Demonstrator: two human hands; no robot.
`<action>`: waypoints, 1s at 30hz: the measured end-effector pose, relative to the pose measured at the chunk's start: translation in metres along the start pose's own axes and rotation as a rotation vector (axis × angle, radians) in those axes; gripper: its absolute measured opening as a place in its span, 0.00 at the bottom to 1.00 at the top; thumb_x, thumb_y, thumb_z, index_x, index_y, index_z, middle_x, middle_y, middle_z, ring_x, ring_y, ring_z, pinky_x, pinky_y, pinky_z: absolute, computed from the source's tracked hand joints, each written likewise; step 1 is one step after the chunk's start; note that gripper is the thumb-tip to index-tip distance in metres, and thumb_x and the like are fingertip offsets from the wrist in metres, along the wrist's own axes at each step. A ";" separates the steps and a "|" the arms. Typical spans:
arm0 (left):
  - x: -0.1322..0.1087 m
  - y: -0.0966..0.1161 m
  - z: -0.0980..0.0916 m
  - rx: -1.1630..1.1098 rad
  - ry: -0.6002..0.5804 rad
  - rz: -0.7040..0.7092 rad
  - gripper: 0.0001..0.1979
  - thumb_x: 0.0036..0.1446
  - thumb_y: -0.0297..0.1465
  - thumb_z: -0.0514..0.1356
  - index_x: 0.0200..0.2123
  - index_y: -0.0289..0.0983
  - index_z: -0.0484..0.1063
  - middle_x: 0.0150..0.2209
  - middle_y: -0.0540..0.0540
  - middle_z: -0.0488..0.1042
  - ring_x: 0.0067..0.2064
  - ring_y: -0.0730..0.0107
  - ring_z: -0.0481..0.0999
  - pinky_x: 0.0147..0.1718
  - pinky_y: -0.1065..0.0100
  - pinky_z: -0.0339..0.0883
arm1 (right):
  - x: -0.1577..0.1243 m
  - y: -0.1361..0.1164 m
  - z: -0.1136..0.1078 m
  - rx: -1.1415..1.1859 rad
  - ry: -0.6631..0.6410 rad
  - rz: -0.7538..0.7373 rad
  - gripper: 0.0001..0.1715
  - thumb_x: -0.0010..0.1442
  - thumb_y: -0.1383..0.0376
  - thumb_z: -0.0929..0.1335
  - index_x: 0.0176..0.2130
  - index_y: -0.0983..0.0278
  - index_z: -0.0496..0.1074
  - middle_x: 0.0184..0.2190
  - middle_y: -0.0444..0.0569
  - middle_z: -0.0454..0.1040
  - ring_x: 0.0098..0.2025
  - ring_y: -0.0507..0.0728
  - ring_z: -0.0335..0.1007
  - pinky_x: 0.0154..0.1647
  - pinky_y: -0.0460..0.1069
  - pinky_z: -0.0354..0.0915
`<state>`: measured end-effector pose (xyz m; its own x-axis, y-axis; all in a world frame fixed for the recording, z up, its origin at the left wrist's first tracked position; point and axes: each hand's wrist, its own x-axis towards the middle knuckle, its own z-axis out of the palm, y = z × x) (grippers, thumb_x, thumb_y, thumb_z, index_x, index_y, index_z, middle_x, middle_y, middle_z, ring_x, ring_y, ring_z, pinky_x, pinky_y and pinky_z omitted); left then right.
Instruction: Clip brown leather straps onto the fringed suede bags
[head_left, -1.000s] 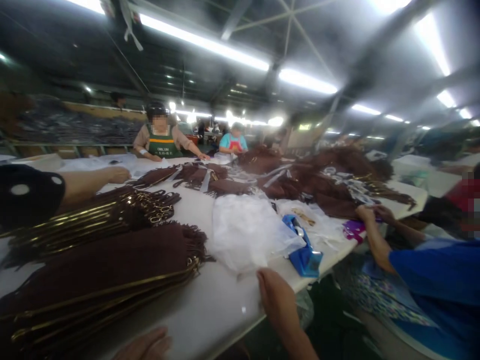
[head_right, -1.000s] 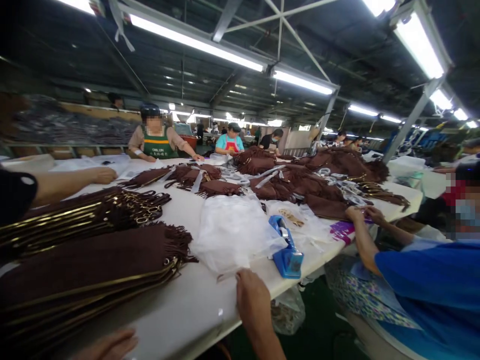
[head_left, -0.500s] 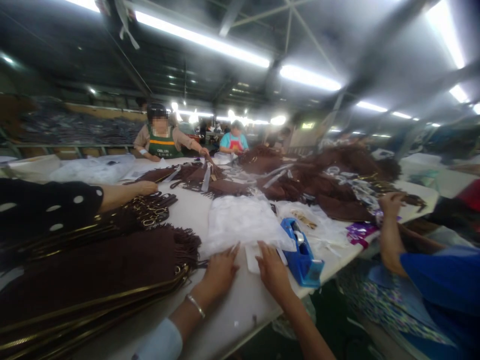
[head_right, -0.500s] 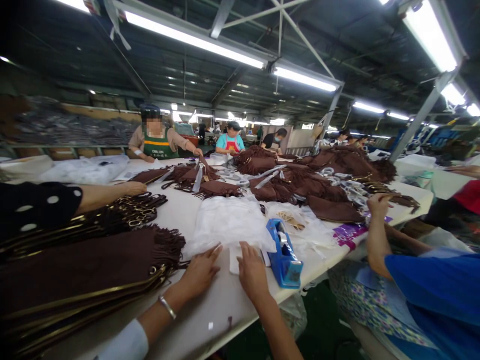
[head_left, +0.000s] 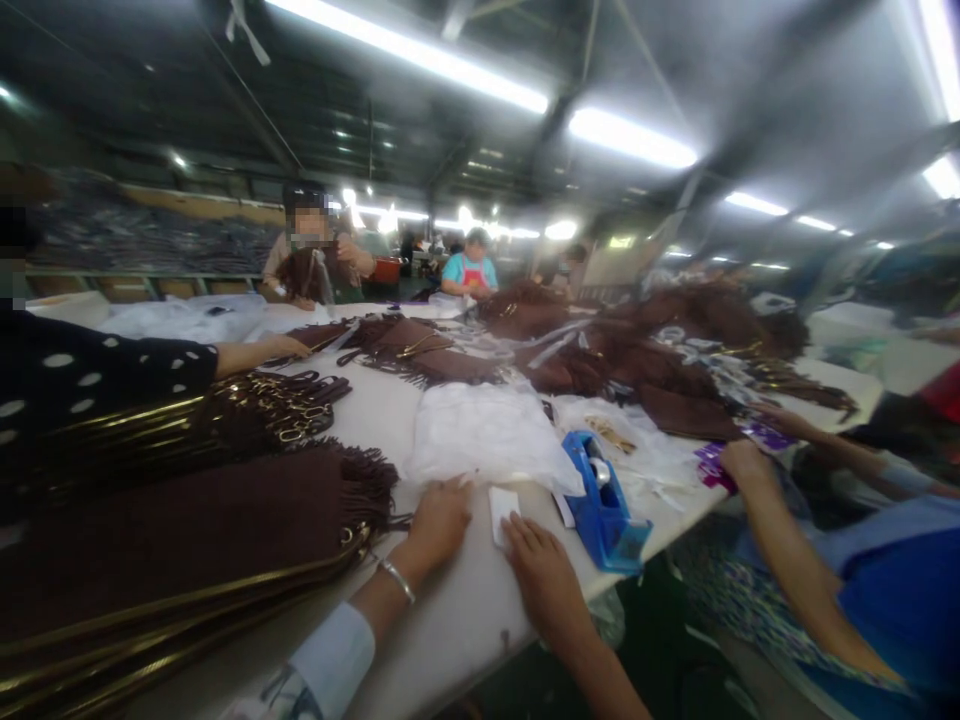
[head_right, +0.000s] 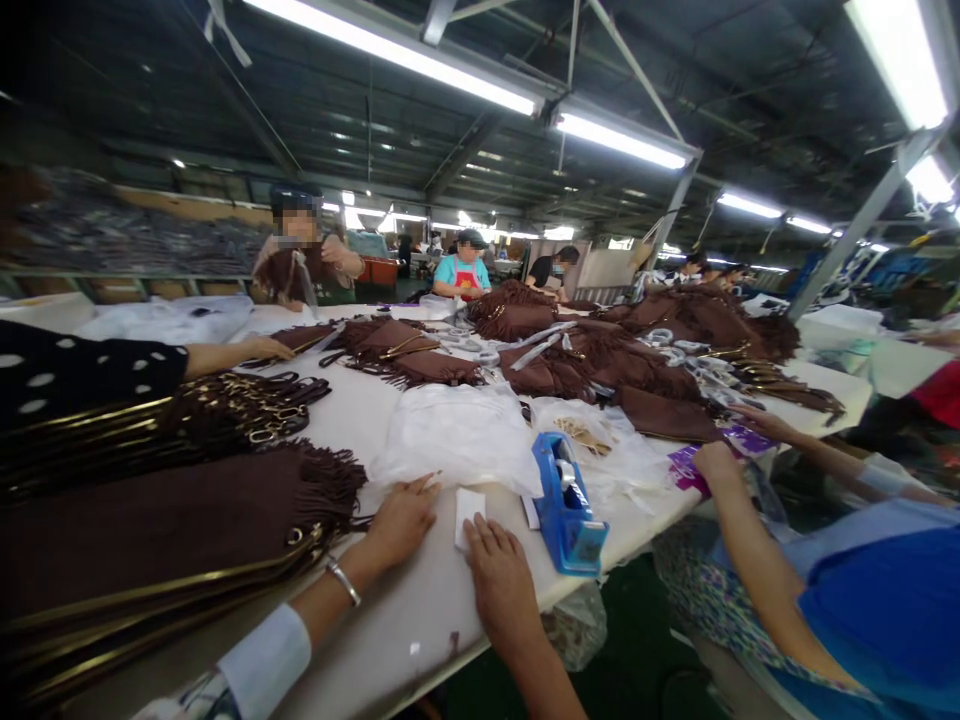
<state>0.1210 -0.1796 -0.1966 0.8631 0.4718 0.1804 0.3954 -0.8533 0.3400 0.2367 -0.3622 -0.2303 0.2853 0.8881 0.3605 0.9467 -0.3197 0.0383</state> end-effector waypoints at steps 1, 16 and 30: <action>-0.002 -0.001 0.000 -0.005 0.005 0.008 0.25 0.58 0.27 0.54 0.60 0.32 0.66 0.64 0.37 0.62 0.59 0.50 0.65 0.58 0.54 0.59 | 0.002 0.002 0.000 -0.005 0.003 0.002 0.28 0.64 0.75 0.62 0.62 0.65 0.65 0.62 0.53 0.67 0.60 0.63 0.64 0.58 0.57 0.61; -0.044 0.033 -0.016 -0.284 0.066 0.250 0.18 0.65 0.24 0.47 0.54 0.37 0.69 0.51 0.41 0.74 0.54 0.61 0.71 0.60 0.58 0.60 | 0.014 0.005 -0.018 0.105 0.049 -0.057 0.11 0.61 0.77 0.65 0.35 0.65 0.75 0.31 0.51 0.76 0.39 0.61 0.71 0.56 0.57 0.60; -0.034 0.042 -0.010 -0.754 0.046 -0.013 0.10 0.49 0.29 0.66 0.37 0.36 0.78 0.42 0.42 0.77 0.49 0.57 0.71 0.51 0.60 0.64 | 0.007 0.003 -0.059 0.689 0.152 0.225 0.20 0.67 0.53 0.61 0.35 0.62 0.73 0.28 0.44 0.74 0.32 0.54 0.71 0.33 0.44 0.66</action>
<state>0.1049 -0.2290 -0.1789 0.8395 0.5034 0.2044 0.0691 -0.4721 0.8788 0.2328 -0.3765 -0.1731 0.5067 0.7542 0.4176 0.7614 -0.1643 -0.6271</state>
